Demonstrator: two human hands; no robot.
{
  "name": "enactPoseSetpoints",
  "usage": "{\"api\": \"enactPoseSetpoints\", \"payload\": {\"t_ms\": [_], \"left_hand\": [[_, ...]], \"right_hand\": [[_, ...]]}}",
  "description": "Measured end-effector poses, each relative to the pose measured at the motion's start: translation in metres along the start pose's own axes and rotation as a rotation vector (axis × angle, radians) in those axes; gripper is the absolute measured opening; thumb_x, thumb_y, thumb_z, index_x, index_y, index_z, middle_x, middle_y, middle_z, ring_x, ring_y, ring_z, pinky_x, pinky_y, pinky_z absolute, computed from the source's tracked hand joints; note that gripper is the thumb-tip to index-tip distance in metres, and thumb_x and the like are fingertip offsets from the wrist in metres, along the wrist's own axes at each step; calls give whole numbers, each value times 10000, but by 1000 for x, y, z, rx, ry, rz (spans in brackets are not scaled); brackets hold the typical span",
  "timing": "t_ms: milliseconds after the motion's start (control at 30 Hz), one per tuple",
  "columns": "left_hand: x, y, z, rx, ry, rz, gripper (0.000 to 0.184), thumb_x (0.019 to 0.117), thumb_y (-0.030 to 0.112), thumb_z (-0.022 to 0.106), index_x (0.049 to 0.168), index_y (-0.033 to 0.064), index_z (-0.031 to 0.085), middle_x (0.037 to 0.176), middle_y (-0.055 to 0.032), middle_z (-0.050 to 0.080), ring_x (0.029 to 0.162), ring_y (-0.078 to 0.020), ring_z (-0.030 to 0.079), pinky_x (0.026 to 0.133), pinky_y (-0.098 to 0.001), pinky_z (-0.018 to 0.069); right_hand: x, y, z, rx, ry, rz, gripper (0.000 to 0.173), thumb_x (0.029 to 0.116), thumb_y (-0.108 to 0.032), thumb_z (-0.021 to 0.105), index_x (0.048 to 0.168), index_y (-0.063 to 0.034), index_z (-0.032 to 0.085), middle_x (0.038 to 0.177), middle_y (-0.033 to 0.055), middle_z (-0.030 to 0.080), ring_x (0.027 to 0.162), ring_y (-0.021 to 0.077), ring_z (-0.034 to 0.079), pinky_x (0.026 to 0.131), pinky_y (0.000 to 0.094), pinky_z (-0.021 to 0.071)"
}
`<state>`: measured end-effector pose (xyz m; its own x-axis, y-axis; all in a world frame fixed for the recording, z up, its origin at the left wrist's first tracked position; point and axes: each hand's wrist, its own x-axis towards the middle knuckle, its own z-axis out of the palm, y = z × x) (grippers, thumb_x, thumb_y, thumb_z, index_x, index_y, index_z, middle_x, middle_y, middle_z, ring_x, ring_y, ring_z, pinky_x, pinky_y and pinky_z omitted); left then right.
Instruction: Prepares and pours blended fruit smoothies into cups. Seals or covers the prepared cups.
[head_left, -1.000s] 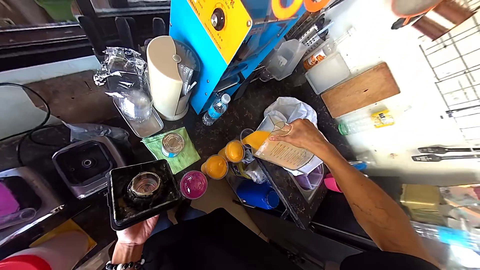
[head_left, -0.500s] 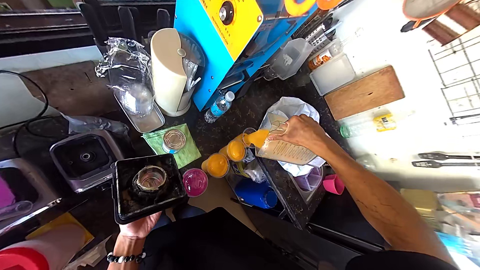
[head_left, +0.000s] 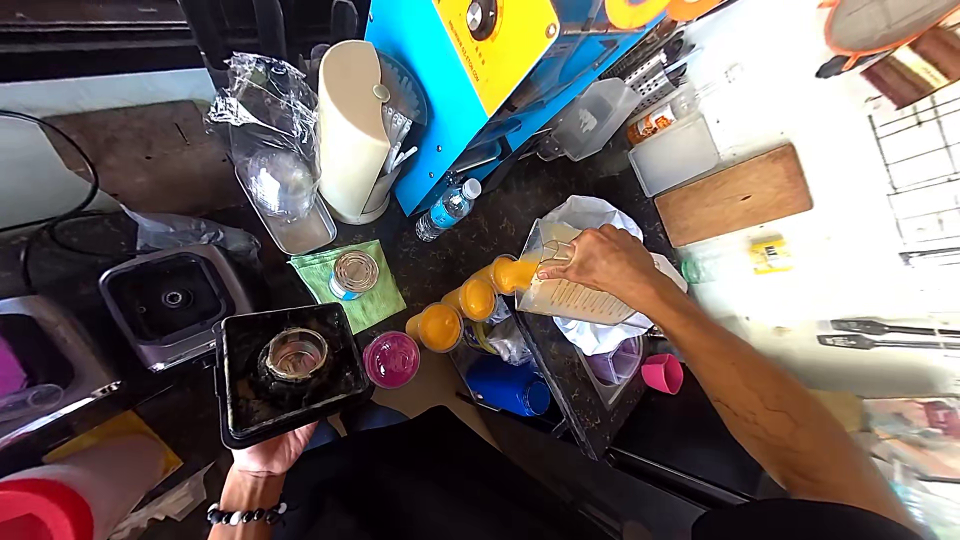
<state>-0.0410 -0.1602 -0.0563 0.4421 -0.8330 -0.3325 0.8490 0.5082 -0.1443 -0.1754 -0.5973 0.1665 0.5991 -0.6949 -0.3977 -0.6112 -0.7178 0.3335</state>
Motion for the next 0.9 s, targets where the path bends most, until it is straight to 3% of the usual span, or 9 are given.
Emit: {"api": "enactPoseSetpoints", "payload": {"t_ms": [200,300,400,500,600,700,800,900], "left_hand": [[1,0,4,3,20,2,462,863,405,720,1103,10,732,1085,-199,739,962,-305,749,756,-424,640],[5,-1,5,-12,-25,-13,503,870,415,709,1148,-3,712,1129,-219,723,1003,-325,738,788,-445,636],[11,-2,7,9,-74,-17,526,887,414,698,1205,-5,683,1170,-226,703,1038,-329,723,832,-457,624],[10,-6,11,59,3,12,475,890,419,683,1134,13,718,1104,-202,732,975,-302,746,775,-433,639],[12,-9,13,50,-35,3,508,891,433,681,1173,11,698,1136,-212,718,1005,-312,733,816,-450,628],[12,-13,20,44,-66,17,542,907,450,662,1208,0,680,1161,-222,710,1019,-328,733,802,-458,634],[10,-16,23,59,-83,56,510,906,406,674,1203,-8,678,1151,-225,712,1023,-326,732,807,-454,633],[4,-17,22,57,-80,65,478,894,367,700,1166,-26,694,1126,-225,721,1000,-325,739,793,-440,637]], "right_hand": [[-6,9,2,4,21,35,608,798,-604,795,706,-27,626,724,212,609,756,430,641,580,585,472],[-1,21,1,10,-61,103,681,788,-687,750,736,-16,638,766,206,637,814,415,655,657,588,490],[-7,29,8,85,-30,98,705,774,-699,753,714,-8,621,739,204,623,789,412,649,639,590,487],[-14,29,14,92,-11,107,714,766,-716,746,700,-17,613,722,197,614,769,414,648,611,586,484],[-15,41,22,150,20,109,727,765,-730,735,683,-20,602,711,194,612,763,408,646,615,589,479],[-17,64,39,304,76,103,718,766,-700,758,642,-20,565,651,172,573,697,376,617,603,578,459],[-31,90,70,560,139,141,628,803,-568,807,661,6,594,636,164,562,655,348,583,630,590,454],[-58,106,117,856,246,237,515,842,-512,800,801,-8,701,670,132,606,574,243,544,573,505,474]]}}
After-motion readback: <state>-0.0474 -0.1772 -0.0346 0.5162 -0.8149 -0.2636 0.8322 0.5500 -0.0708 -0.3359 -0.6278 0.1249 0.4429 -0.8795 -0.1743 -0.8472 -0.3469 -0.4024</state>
